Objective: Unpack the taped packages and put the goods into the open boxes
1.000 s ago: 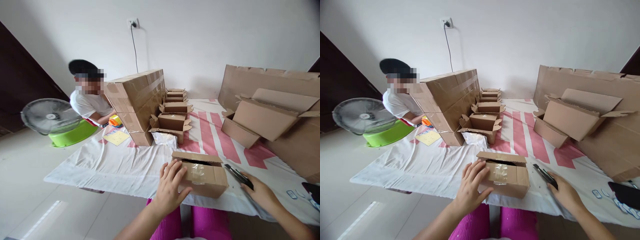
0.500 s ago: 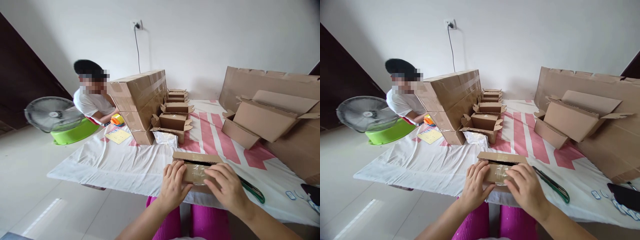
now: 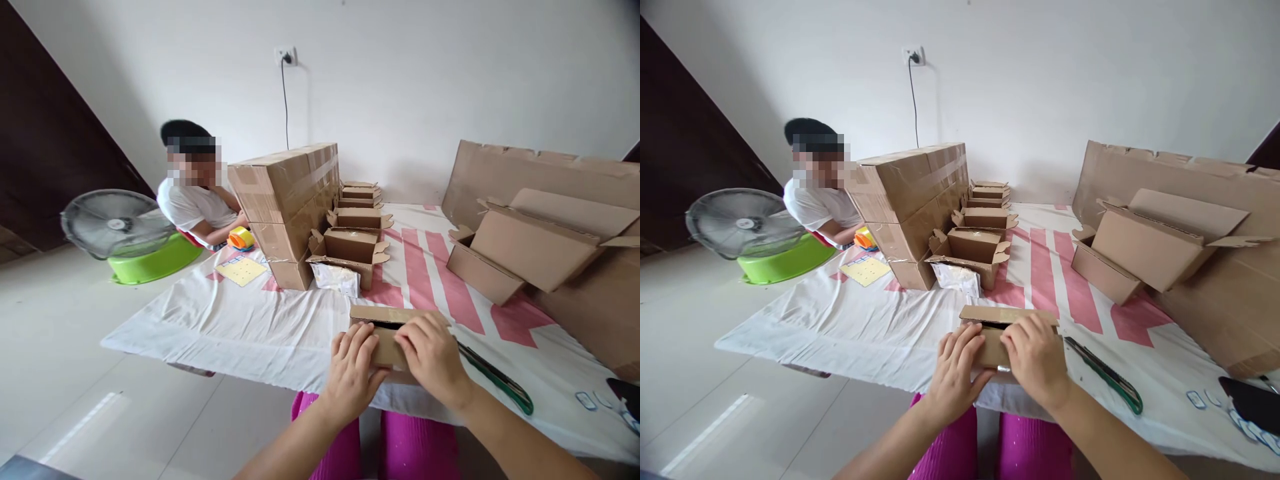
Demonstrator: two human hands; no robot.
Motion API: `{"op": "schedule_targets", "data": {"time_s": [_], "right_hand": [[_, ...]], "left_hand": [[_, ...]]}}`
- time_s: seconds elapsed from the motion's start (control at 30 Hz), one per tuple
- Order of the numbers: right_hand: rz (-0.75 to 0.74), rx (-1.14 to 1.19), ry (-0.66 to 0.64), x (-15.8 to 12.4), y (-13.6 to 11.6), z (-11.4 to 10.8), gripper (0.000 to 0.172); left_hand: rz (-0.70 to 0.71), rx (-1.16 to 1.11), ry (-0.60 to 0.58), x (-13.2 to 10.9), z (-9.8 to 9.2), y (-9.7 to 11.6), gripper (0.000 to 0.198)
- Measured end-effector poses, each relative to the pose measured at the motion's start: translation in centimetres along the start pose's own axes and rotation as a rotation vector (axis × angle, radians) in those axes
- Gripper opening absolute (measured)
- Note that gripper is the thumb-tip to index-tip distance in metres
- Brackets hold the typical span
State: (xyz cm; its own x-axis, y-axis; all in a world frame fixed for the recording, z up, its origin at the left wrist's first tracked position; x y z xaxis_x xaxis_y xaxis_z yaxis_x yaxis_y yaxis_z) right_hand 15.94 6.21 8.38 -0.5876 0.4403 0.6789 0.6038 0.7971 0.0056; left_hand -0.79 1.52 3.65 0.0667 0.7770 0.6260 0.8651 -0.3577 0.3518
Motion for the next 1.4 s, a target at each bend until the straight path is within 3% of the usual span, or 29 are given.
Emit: {"op": "schedule_targets", "data": {"time_s": [0.13,0.33,0.57,0.67,0.77,0.83,0.9,1.07,1.27,1.4], "right_hand": [[0.157,0.054,0.088,-0.8,3.5,-0.2,0.021],[0.292,0.054,0.122,-2.7,5.3,-0.1,0.022],[0.551,-0.088,0.303,-4.6,10.4,-4.4,0.025],[0.417,-0.027,0.211,-4.2,9.2,-4.6,0.024],[0.167,0.078,0.043,-3.1,6.0,-2.8,0.023],[0.088,0.082,-0.009,-2.6,4.5,-1.5,0.021],[0.057,0.052,-0.013,-2.2,3.9,-0.8,0.007],[0.011,-0.008,-0.028,-1.9,3.5,-0.7,0.023],[-0.028,-0.004,-0.132,-2.2,1.4,-1.2,0.026],[0.071,0.078,-0.108,-2.2,2.2,-2.3,0.024]], "left_hand": [[0.032,0.002,-0.061,-0.1,1.0,0.7,0.039],[0.017,-0.033,-0.191,0.5,2.0,1.2,0.038],[-0.041,-0.095,-0.199,1.2,0.7,-0.9,0.036],[-0.014,-0.071,-0.250,1.4,0.4,-0.8,0.038],[0.010,-0.021,-0.313,1.8,0.4,0.2,0.043],[0.030,0.015,-0.344,2.3,0.3,0.8,0.046],[0.040,0.050,-0.358,2.7,0.0,1.5,0.045],[0.061,0.060,-0.357,3.3,-0.4,3.4,0.036],[0.000,0.064,-0.173,3.3,1.8,4.6,0.051],[0.033,0.031,-0.118,3.4,2.1,4.4,0.063]]}}
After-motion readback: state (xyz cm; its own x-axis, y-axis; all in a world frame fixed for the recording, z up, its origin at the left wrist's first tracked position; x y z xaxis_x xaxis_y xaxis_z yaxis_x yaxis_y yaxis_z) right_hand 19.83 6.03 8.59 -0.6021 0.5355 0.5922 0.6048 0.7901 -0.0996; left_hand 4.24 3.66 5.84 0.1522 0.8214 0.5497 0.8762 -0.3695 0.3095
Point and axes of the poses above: each hand's wrist, its own x-axis towards the middle knuckle, its own z-axis out of the palm, y = z × x, the point moved 3 cm from there along x, towards the middle knuckle, and after that the axes turned 13 degrees about -z, right-handed, at the moved point
